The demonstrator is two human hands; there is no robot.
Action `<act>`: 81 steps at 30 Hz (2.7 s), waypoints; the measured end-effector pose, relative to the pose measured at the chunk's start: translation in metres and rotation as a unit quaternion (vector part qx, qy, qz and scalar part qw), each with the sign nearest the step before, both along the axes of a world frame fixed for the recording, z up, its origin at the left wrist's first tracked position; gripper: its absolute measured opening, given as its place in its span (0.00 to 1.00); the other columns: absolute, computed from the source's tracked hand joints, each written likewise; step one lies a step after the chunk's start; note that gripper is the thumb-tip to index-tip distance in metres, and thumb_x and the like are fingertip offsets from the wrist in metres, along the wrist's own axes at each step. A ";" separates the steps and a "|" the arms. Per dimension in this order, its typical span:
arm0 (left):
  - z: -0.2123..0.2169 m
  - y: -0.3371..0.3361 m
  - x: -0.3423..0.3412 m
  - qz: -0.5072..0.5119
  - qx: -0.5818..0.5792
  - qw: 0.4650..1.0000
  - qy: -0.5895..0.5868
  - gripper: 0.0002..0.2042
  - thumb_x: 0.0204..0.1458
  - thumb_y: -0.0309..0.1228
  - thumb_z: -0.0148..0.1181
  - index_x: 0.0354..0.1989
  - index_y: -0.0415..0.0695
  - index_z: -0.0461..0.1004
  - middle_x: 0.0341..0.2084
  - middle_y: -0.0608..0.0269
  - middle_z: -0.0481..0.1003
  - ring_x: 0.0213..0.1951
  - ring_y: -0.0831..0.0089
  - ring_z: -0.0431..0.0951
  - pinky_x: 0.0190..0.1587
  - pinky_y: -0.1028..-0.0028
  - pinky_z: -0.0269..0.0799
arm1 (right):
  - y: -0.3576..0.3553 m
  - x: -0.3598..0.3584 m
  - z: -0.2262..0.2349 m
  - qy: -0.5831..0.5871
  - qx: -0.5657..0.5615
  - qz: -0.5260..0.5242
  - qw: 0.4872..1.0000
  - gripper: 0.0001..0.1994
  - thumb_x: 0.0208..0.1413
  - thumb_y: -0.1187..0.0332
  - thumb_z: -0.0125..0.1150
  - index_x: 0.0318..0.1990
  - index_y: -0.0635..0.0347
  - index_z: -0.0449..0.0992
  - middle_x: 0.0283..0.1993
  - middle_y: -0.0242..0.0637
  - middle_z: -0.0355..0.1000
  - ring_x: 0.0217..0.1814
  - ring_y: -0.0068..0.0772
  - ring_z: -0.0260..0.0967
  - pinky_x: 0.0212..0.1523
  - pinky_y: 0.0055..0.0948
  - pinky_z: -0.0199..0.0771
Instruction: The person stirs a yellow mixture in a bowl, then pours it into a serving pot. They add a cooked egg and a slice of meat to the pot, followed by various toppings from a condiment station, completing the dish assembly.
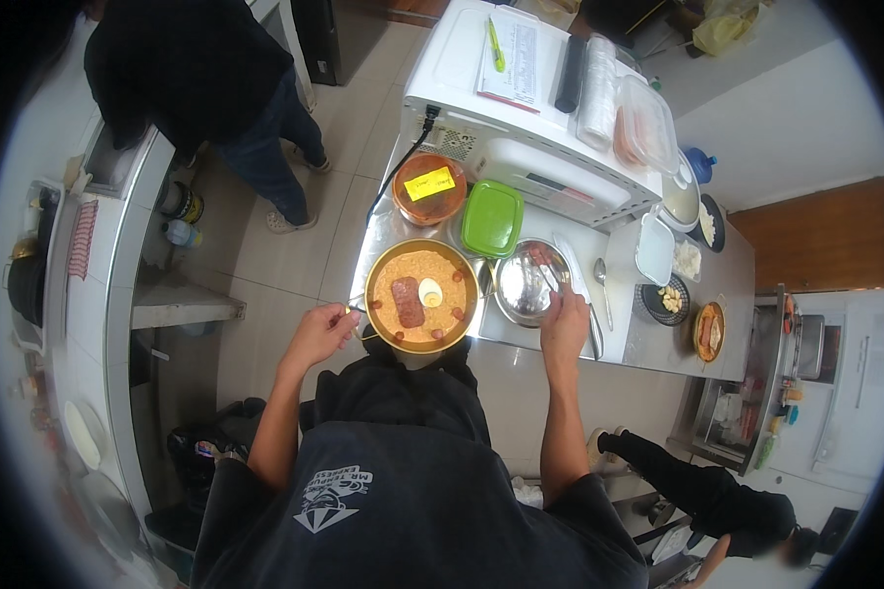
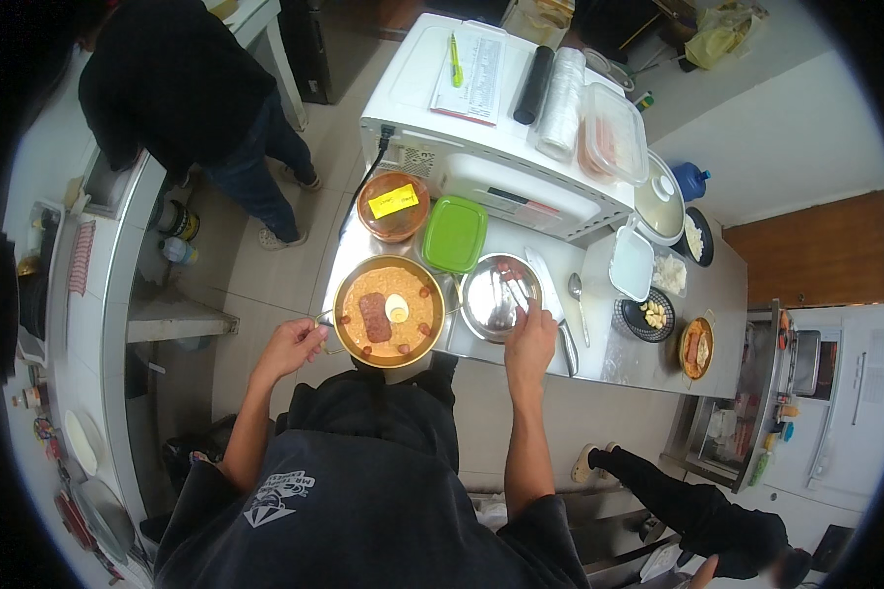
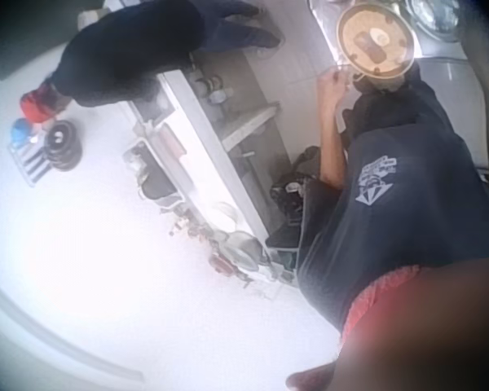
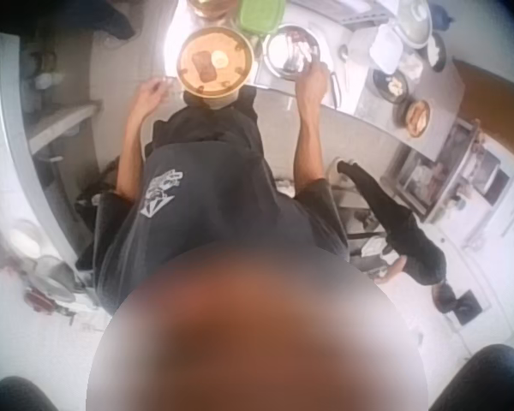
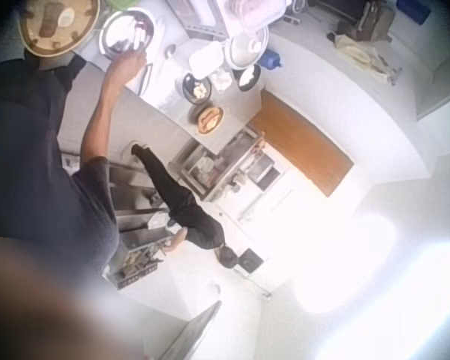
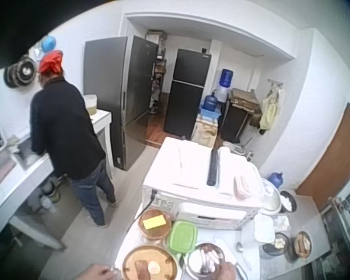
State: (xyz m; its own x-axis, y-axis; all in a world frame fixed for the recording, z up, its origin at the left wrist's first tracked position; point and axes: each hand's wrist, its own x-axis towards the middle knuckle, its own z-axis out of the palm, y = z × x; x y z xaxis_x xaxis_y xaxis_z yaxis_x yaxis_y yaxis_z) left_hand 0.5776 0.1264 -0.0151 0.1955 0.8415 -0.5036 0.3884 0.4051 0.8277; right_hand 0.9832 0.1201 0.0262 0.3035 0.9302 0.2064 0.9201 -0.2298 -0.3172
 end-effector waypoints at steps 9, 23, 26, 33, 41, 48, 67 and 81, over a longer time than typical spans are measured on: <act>0.002 0.000 0.000 0.006 0.011 1.000 0.012 0.18 0.62 0.42 0.61 0.28 0.38 0.75 0.19 0.64 0.75 0.20 0.78 0.75 0.25 0.75 0.71 | -0.039 -0.091 0.038 0.157 -0.031 0.157 0.975 0.12 0.62 0.73 0.59 0.52 0.65 0.75 0.37 0.49 0.71 0.40 0.52 0.68 0.42 0.46 0.69; -0.005 -0.003 0.000 0.014 0.015 1.000 0.005 0.17 0.63 0.40 0.60 0.29 0.38 0.75 0.19 0.65 0.75 0.20 0.78 0.74 0.25 0.75 0.71 | -0.014 -0.131 0.020 0.170 -0.024 0.222 0.960 0.13 0.62 0.70 0.60 0.53 0.64 0.75 0.38 0.47 0.71 0.41 0.53 0.67 0.42 0.47 0.69; -0.009 -0.001 -0.001 0.007 0.009 1.000 -0.006 0.17 0.62 0.40 0.60 0.29 0.37 0.76 0.19 0.64 0.75 0.20 0.78 0.74 0.25 0.75 0.71 | -0.026 -0.088 0.026 0.139 0.050 0.132 0.980 0.12 0.62 0.71 0.60 0.52 0.63 0.76 0.38 0.47 0.71 0.41 0.53 0.68 0.42 0.46 0.69; -0.008 0.003 -0.003 -0.009 -0.004 1.000 -0.019 0.15 0.64 0.39 0.59 0.32 0.39 0.77 0.21 0.67 0.75 0.23 0.80 0.73 0.27 0.77 0.71 | -0.021 -0.007 0.010 0.028 0.035 -0.027 0.999 0.13 0.64 0.69 0.58 0.50 0.69 0.76 0.37 0.50 0.72 0.41 0.54 0.69 0.44 0.46 0.68; -0.004 0.005 -0.003 -0.021 0.000 1.000 -0.002 0.15 0.64 0.39 0.58 0.32 0.39 0.77 0.21 0.67 0.75 0.23 0.81 0.73 0.28 0.77 0.71 | -0.009 0.004 -0.006 0.022 0.014 -0.039 0.999 0.12 0.64 0.69 0.58 0.51 0.66 0.76 0.36 0.49 0.72 0.40 0.54 0.68 0.43 0.48 0.67; -0.001 0.002 0.000 0.001 0.010 1.000 -0.017 0.16 0.64 0.40 0.60 0.30 0.39 0.76 0.21 0.68 0.75 0.23 0.81 0.73 0.28 0.76 0.71 | -0.035 -0.033 0.031 0.057 0.028 0.035 0.997 0.11 0.62 0.73 0.59 0.51 0.64 0.76 0.36 0.47 0.71 0.39 0.50 0.67 0.42 0.46 0.67; -0.001 0.006 0.001 -0.011 -0.006 1.000 0.005 0.16 0.64 0.40 0.59 0.31 0.38 0.76 0.20 0.66 0.75 0.22 0.79 0.73 0.26 0.75 0.71 | -0.019 -0.089 0.030 0.111 0.035 0.097 0.988 0.14 0.62 0.70 0.60 0.54 0.64 0.75 0.36 0.45 0.71 0.41 0.49 0.68 0.43 0.45 0.69; 0.005 0.011 0.001 -0.023 -0.002 1.000 0.011 0.16 0.64 0.40 0.59 0.33 0.38 0.77 0.21 0.67 0.75 0.23 0.80 0.73 0.28 0.76 0.72 | -0.003 0.013 -0.006 -0.005 0.018 -0.068 0.998 0.14 0.65 0.69 0.56 0.52 0.69 0.76 0.39 0.49 0.72 0.43 0.53 0.69 0.45 0.47 0.68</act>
State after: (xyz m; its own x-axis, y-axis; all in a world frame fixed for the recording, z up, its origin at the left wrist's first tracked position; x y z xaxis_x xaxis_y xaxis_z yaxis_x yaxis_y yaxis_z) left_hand 0.5784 0.1375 -0.0099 0.2230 0.8301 -0.5111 0.4249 0.3891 0.8174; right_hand 0.9959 0.1175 0.0201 0.4244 0.8725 0.2421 0.8841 -0.3415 -0.3190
